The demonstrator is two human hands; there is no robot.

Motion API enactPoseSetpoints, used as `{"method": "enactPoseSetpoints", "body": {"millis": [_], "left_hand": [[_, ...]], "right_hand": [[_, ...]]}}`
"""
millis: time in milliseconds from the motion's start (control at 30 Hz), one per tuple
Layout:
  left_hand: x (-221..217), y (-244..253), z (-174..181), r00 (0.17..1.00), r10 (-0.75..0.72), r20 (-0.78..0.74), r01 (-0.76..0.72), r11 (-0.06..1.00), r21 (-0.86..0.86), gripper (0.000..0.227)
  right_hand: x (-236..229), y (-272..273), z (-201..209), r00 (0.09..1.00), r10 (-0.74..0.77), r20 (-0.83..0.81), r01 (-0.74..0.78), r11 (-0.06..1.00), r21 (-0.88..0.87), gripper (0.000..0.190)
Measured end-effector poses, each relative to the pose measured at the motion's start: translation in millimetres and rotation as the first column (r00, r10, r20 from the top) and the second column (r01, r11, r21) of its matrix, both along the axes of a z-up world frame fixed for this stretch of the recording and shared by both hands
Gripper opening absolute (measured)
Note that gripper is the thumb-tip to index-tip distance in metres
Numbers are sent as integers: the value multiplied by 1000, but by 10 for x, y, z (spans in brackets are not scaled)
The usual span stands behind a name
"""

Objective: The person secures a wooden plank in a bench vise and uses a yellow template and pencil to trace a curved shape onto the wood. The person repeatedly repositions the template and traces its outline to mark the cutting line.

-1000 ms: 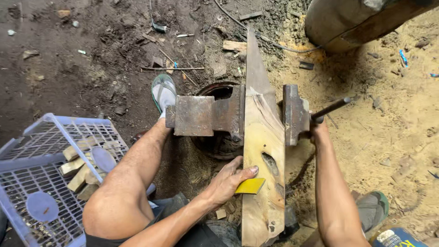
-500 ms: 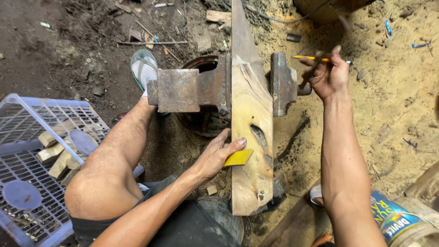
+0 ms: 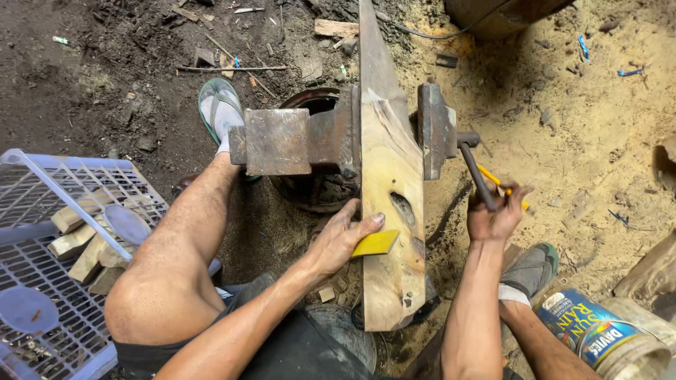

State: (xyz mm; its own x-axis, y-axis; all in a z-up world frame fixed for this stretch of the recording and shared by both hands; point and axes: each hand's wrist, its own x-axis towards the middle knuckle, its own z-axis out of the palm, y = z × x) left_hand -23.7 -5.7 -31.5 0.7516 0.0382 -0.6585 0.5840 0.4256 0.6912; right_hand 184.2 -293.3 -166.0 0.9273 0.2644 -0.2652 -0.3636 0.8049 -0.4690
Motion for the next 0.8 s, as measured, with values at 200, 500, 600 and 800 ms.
{"method": "enactPoseSetpoints", "body": {"millis": [200, 500, 600, 800], "left_hand": [[12, 30, -1, 1000, 11, 1, -11, 999, -44, 125], [115, 84, -41, 995, 98, 25, -95, 990, -104, 123], [127, 95, -54, 989, 150, 8, -147, 975, -165, 124], [144, 131, -51, 978, 182, 98, -160, 967, -198, 119]], "right_hand": [[-48, 230, 215, 969, -38, 243, 198, 706, -680, 15], [-11, 278, 557, 877, 419, 235, -88, 621, -779, 10], [22, 159, 245, 950, 289, 121, -160, 778, -608, 17], [359, 303, 53, 957, -134, -256, -3, 882, -472, 25]]}}
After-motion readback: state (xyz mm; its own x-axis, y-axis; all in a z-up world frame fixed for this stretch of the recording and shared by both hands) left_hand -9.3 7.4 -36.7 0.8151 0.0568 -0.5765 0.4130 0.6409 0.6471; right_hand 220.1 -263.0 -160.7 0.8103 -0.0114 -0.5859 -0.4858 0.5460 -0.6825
